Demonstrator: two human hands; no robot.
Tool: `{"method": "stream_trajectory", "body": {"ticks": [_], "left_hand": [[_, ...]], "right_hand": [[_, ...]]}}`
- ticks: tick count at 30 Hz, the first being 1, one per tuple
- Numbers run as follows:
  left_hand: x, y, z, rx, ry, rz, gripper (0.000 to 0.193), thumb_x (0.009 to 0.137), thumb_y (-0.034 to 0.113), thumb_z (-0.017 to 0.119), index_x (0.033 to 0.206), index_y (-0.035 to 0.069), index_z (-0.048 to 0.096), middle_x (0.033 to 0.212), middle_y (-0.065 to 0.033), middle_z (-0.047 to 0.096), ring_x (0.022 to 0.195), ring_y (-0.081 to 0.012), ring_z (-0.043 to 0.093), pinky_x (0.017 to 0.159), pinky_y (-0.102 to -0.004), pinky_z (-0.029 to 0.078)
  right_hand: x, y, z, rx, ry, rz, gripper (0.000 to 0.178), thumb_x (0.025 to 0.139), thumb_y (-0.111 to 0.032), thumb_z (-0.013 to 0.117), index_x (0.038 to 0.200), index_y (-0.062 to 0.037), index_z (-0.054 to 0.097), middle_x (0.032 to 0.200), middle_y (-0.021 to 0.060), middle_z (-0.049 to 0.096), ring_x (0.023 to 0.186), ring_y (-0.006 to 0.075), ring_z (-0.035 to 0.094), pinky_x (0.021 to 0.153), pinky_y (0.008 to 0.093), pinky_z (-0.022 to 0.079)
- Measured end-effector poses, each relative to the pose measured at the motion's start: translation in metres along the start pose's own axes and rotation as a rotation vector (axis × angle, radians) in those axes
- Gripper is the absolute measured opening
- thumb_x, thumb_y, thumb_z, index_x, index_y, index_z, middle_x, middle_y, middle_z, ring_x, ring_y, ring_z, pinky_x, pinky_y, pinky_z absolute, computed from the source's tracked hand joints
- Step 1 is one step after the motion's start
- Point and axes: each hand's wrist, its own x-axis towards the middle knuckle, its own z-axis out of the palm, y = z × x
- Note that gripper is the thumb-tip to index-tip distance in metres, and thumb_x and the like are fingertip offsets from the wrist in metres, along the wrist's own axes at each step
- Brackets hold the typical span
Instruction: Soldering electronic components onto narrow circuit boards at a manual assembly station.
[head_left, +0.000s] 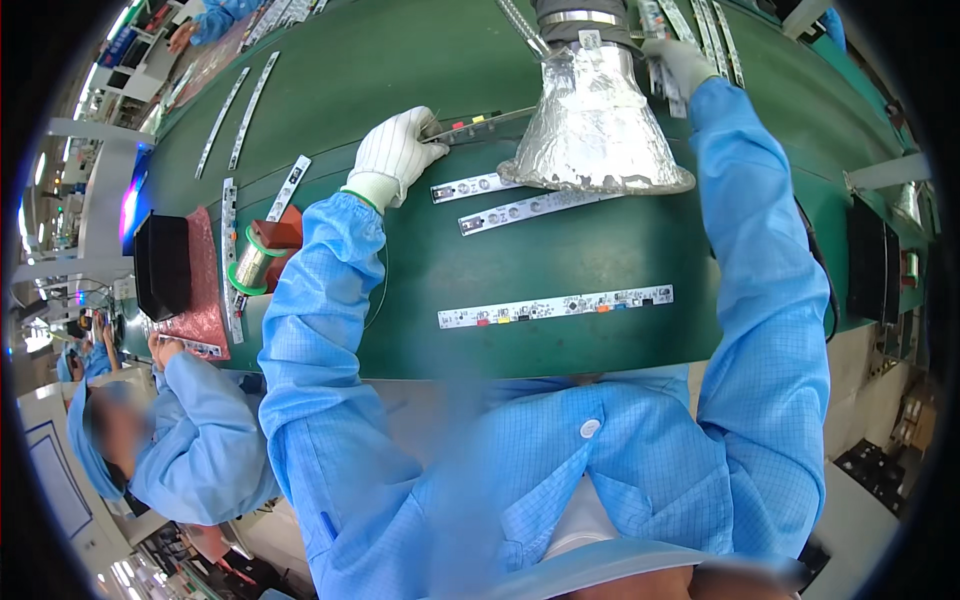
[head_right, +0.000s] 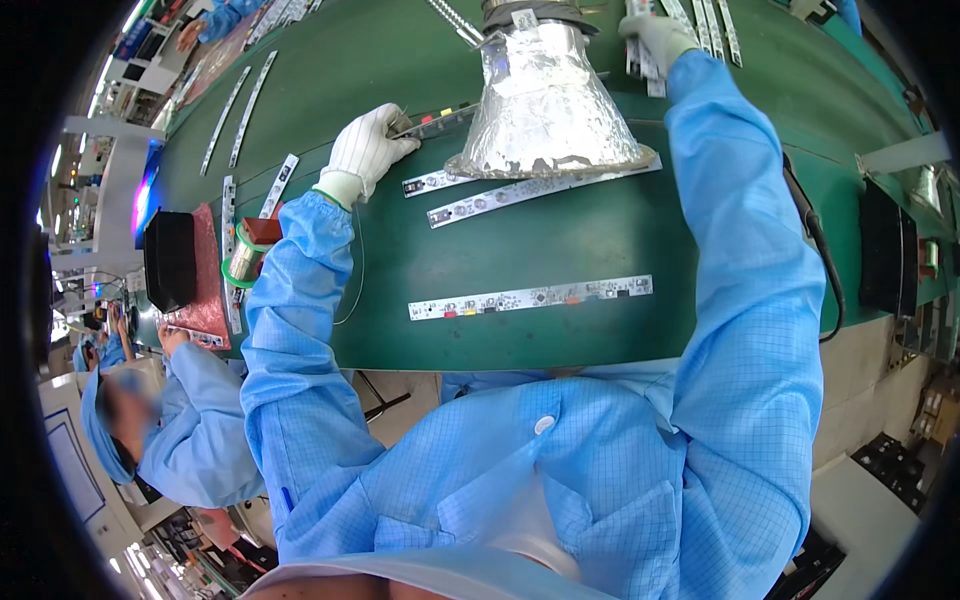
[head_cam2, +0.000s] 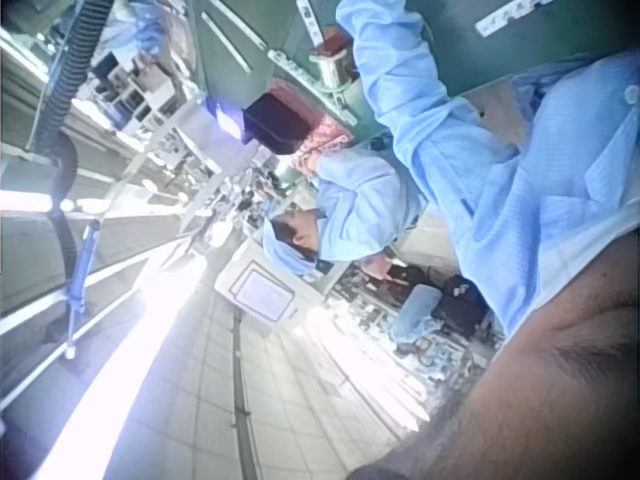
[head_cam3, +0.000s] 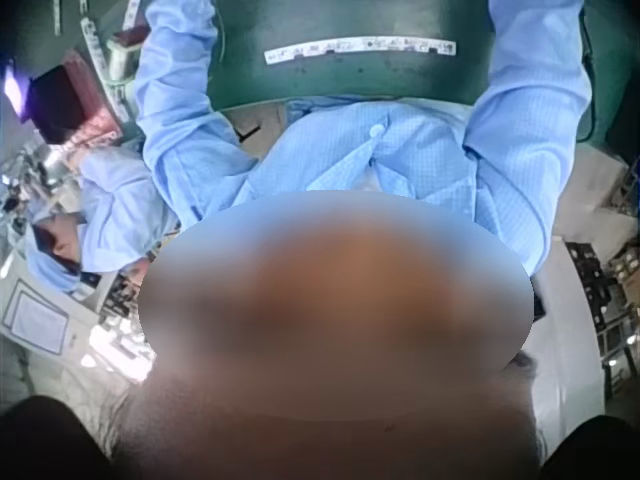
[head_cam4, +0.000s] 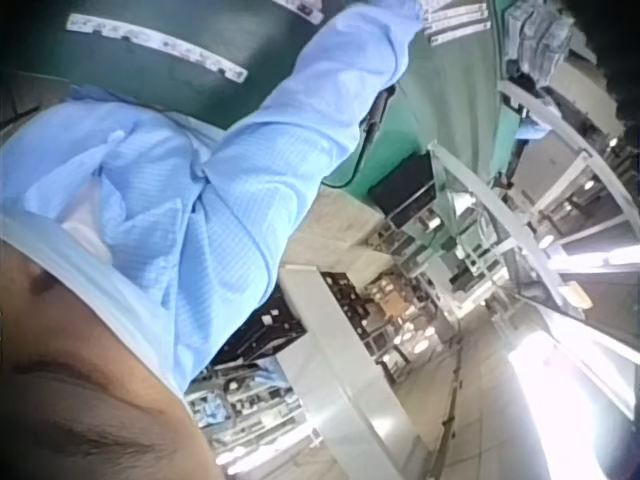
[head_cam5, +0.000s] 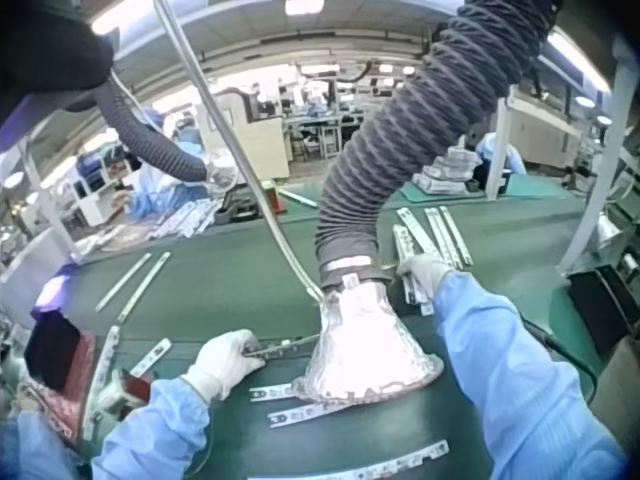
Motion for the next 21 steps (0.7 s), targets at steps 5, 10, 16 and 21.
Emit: {"method": "stream_trajectory", "body": {"ticks": [5,10,16,21], "left_hand": [[-0.016,0.016,0.006,0.078,0.002,0.179,0.041,0.075,0.038,0.072,0.110,0.017,0.068,0.109,-0.0138,0.064,0.101,-0.0308,0.063,0.088,-0.0375,0.051],[-0.067,0.011,-0.024,0.007,0.076,0.193,0.049,0.076,0.044,0.070,0.115,0.016,0.067,0.113,-0.0156,0.064,0.104,-0.0309,0.061,0.092,-0.0373,0.049],[-0.092,0.031,0.004,-0.054,0.205,0.135,0.047,0.082,0.047,0.063,0.116,0.015,0.065,0.113,-0.0169,0.064,0.104,-0.0316,0.061,0.091,-0.0383,0.049],[-0.048,0.058,0.011,0.171,0.072,0.033,0.050,0.082,0.046,0.064,0.117,0.010,0.065,0.108,-0.0171,0.067,0.104,-0.0331,0.063,0.091,-0.0404,0.049]], "right_hand": [[-0.078,0.009,-0.037,0.752,0.126,-0.146,0.019,0.090,-0.016,0.056,0.100,-0.0047,0.067,0.087,0.0071,0.065,0.073,0.0164,0.061,0.064,0.0307,0.049],[-0.280,0.016,-0.029,1.163,0.255,-0.202,0.019,0.088,-0.013,0.061,0.104,-0.0028,0.061,0.083,0.0077,0.060,0.074,0.0204,0.060,0.069,0.0360,0.052],[-0.403,0.042,0.032,1.149,0.316,-0.089,0.031,0.083,-0.017,0.068,0.107,-0.0053,0.054,0.088,0.0064,0.058,0.077,0.0193,0.059,0.070,0.0344,0.050],[-0.399,0.057,0.058,1.173,0.336,-0.038,0.041,0.082,-0.015,0.070,0.115,-0.0051,0.049,0.089,0.0060,0.059,0.077,0.0171,0.060,0.069,0.0333,0.051]]}}
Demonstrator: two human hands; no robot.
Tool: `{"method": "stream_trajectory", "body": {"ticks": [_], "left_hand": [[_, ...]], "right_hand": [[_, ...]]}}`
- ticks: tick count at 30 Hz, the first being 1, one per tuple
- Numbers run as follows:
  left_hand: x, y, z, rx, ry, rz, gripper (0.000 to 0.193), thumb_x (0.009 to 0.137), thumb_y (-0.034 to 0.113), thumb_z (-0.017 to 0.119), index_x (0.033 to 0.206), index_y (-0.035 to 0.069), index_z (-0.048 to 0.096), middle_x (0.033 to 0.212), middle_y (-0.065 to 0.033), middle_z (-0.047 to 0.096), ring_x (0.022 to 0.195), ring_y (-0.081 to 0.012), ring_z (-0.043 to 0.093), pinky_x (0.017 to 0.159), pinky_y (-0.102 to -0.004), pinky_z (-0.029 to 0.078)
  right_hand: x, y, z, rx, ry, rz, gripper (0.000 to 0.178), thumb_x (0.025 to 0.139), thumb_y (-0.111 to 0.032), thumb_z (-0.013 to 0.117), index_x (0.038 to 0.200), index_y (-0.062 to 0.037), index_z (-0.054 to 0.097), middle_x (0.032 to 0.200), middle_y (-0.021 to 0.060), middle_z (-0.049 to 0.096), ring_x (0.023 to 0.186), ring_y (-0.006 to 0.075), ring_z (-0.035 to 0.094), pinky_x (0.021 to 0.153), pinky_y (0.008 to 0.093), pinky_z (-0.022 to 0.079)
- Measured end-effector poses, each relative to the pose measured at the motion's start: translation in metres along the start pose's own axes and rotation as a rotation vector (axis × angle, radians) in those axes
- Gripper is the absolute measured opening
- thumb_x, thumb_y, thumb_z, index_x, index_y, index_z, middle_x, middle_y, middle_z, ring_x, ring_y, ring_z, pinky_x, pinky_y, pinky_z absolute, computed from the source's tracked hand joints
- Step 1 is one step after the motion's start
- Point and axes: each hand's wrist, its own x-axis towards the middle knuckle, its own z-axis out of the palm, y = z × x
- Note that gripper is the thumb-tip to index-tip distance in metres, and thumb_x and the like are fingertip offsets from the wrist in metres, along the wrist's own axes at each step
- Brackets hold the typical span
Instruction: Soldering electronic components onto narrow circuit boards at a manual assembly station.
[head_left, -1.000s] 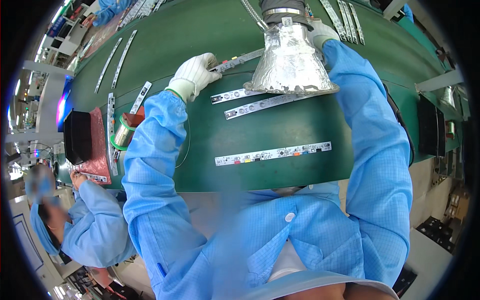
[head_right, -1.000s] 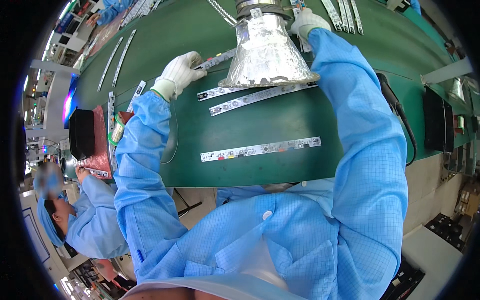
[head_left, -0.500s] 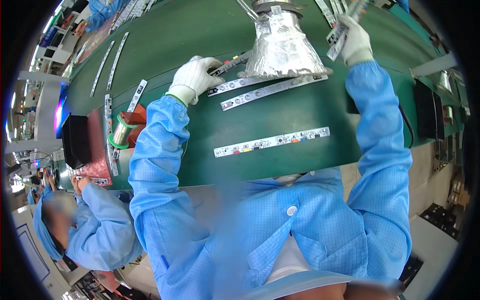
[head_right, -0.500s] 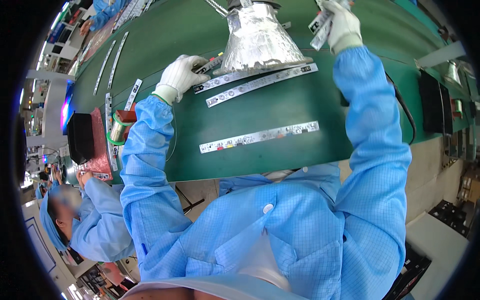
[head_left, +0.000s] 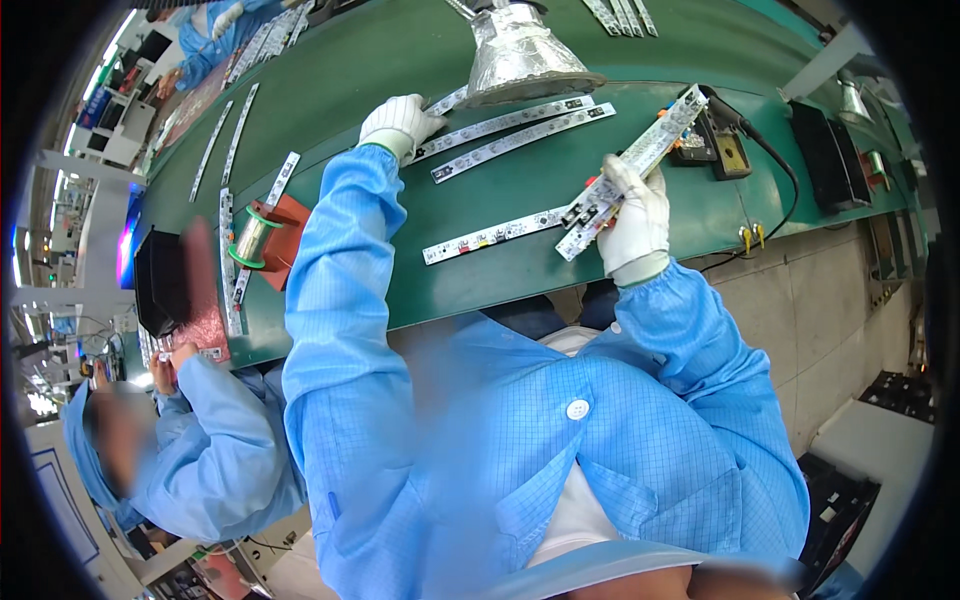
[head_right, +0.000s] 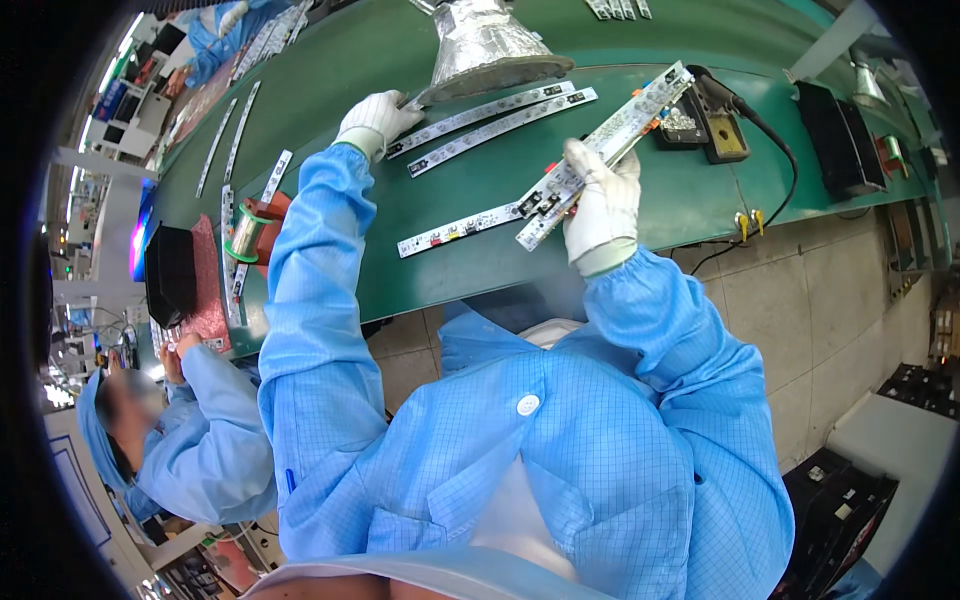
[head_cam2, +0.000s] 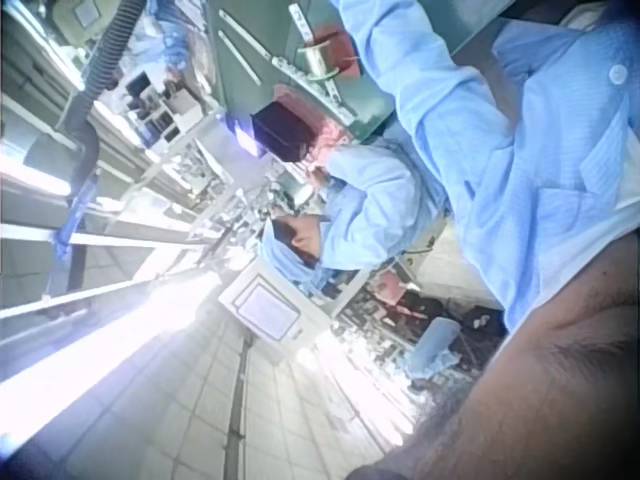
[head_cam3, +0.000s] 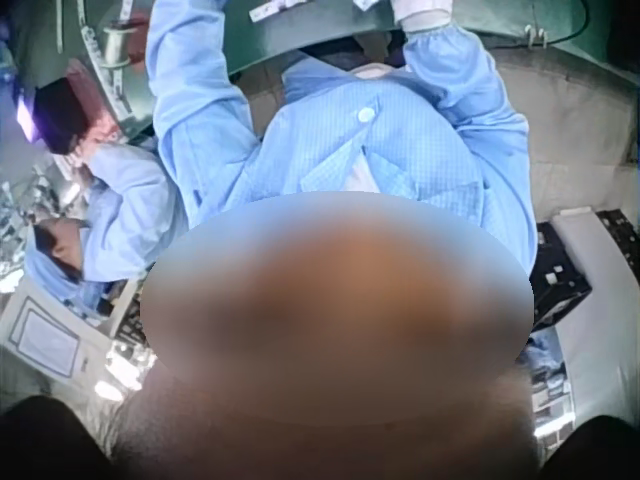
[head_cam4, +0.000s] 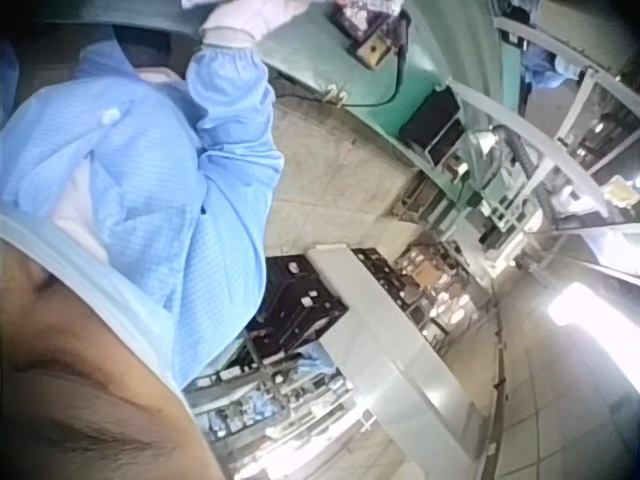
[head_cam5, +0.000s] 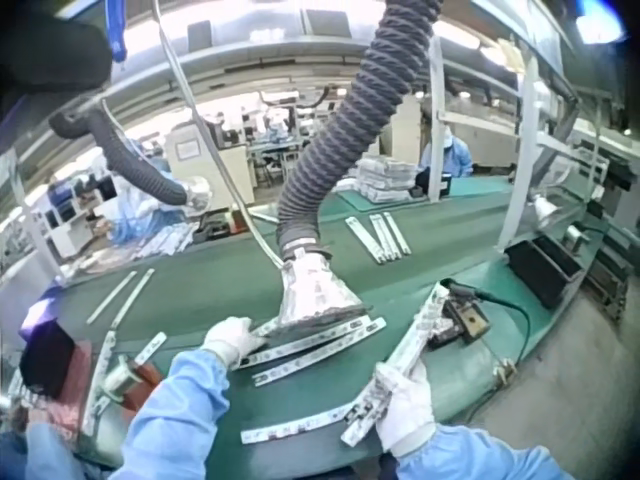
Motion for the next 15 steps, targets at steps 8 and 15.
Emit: {"method": "stream_trajectory", "body": {"ticks": [8,15], "left_hand": [[0.018,-0.021,0.006,-0.260,-0.076,0.280,0.041,0.074,0.025,0.072,0.106,0.000,0.064,0.099,-0.0181,0.068,0.091,-0.0333,0.064,0.082,-0.0376,0.049],[-0.006,-0.003,0.000,-0.325,-0.074,0.265,0.053,0.075,0.030,0.072,0.115,-0.002,0.061,0.109,-0.0173,0.068,0.102,-0.0276,0.065,0.091,-0.0319,0.049]], "right_hand": [[-0.009,0.006,-0.014,-0.094,-0.008,-0.010,0.051,0.082,-0.015,0.071,0.123,-0.0017,0.044,0.092,0.0062,0.059,0.083,0.0143,0.060,0.071,0.0313,0.052],[0.006,0.034,0.000,0.103,0.018,0.028,0.046,0.082,-0.009,0.073,0.119,-0.0026,0.046,0.101,0.0102,0.062,0.090,0.0185,0.062,0.078,0.0330,0.052]]}}
